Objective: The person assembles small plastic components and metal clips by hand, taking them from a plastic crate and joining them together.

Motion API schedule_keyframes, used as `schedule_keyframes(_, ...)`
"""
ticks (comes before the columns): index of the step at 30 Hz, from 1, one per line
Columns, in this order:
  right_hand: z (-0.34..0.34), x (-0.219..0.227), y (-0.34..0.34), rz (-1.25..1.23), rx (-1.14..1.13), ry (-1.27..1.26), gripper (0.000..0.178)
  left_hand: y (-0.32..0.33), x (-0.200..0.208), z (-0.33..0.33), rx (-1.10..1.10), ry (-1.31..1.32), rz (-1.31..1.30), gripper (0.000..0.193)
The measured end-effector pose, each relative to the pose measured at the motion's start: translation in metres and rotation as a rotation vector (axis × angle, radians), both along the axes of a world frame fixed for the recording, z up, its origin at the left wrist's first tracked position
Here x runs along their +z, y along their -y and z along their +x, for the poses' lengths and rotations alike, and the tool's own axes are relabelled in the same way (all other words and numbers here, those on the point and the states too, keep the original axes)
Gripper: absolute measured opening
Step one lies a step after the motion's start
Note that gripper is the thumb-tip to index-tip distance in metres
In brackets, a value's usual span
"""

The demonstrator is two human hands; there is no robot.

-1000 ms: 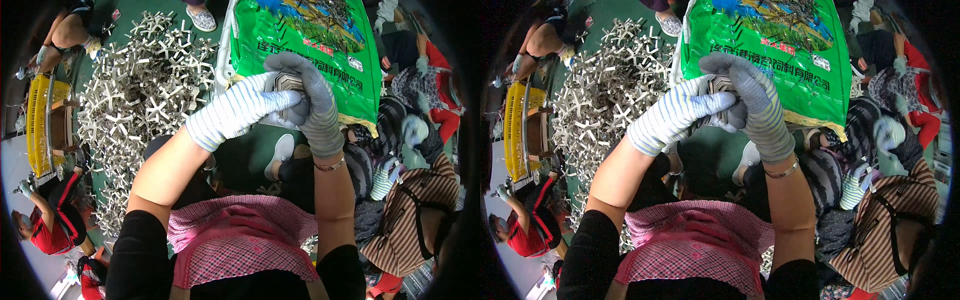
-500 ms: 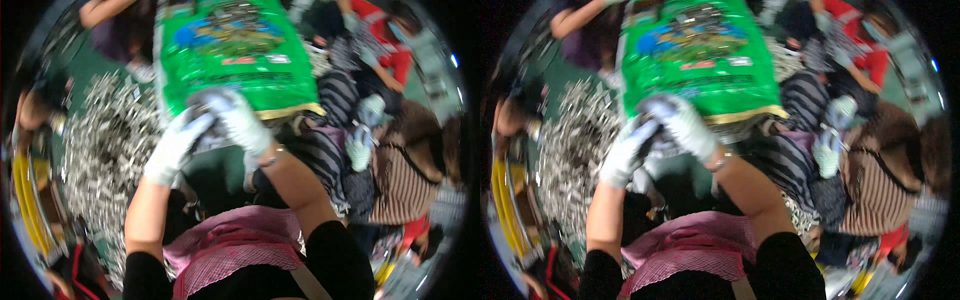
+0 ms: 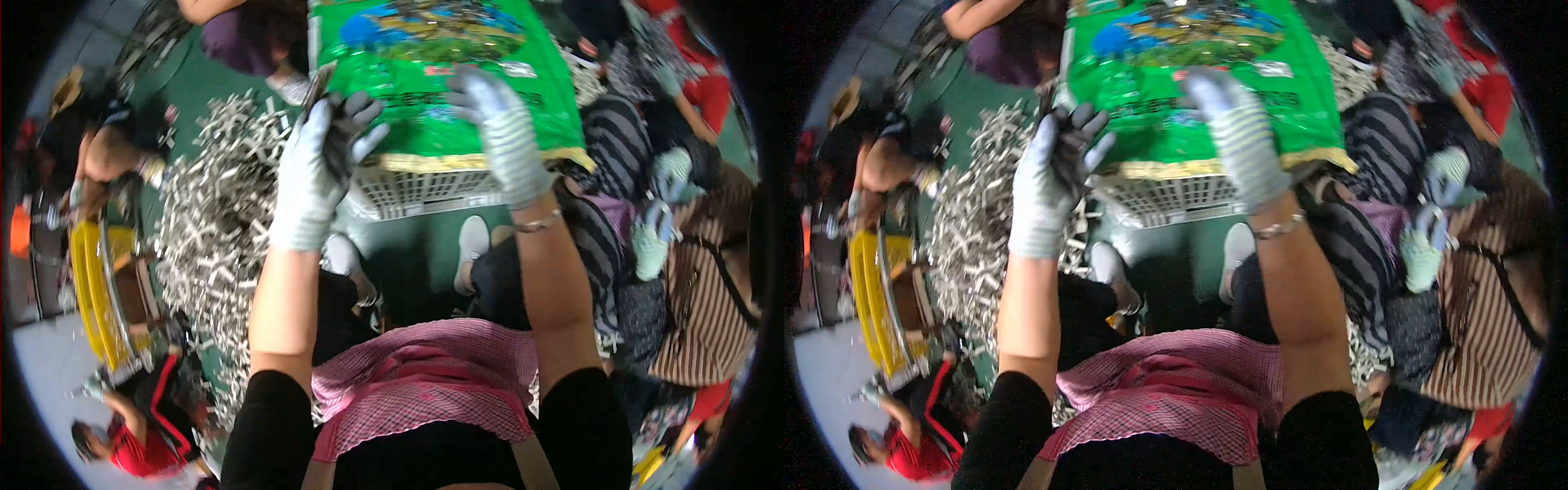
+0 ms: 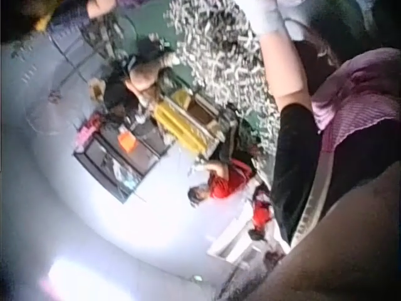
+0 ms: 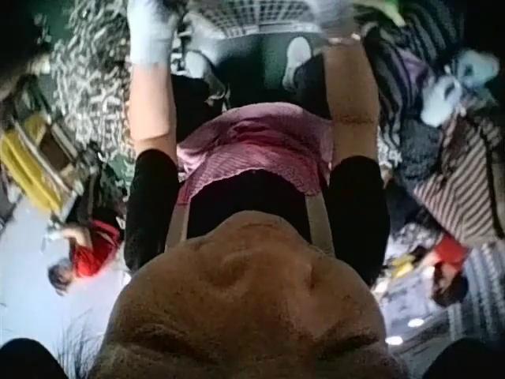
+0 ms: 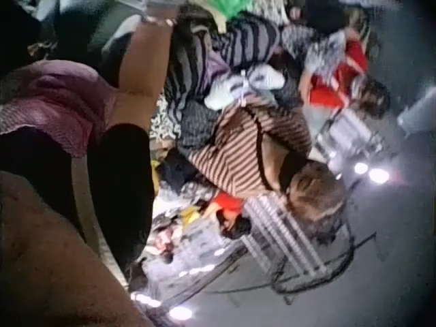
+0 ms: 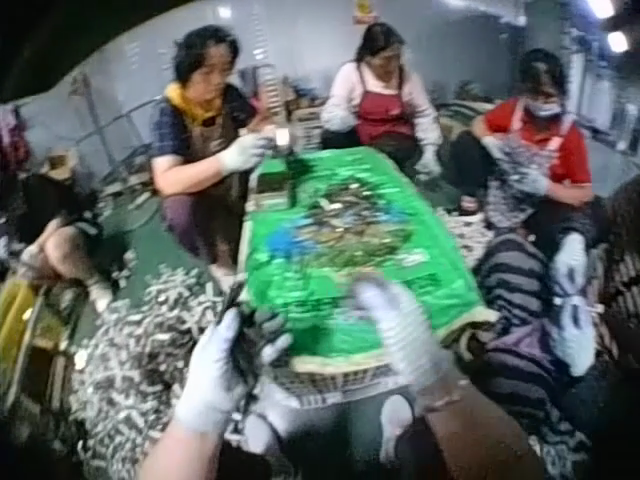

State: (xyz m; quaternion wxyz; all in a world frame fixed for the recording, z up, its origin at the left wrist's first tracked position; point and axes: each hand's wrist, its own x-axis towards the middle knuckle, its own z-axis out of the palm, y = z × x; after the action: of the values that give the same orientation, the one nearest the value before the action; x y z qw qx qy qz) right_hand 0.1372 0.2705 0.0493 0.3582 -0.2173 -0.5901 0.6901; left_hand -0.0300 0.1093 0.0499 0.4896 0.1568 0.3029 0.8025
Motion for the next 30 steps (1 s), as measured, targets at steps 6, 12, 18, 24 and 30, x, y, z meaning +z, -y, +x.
schedule_keyframes(6, -0.016, -0.021, -0.003, 0.385, 0.02, 0.514, 0.025, 0.009, 0.0, -0.024, 0.061, 0.158, 0.065, 0.03)
schedule_keyframes(12, -0.024, -0.019, 0.008, 0.842, 0.142, 1.131, 0.025, 0.008, -0.011, -0.029, 0.062, 0.233, 0.065, 0.032)
schedule_keyframes(18, -0.03, -0.034, 0.008, 1.096, 0.065, 1.247, 0.02, 0.006, -0.012, -0.024, 0.07, 0.272, -0.037, 0.026)
schedule_keyframes(24, -0.029, -0.035, 0.009, 1.093, 0.037, 1.19, 0.019, 0.01, -0.009, -0.016, 0.014, 0.214, -0.05, 0.026)
schedule_keyframes(30, -0.018, -0.031, 0.01, 0.792, 0.017, 0.899, 0.019, 0.009, -0.008, -0.013, -0.09, 0.22, 0.125, 0.029)
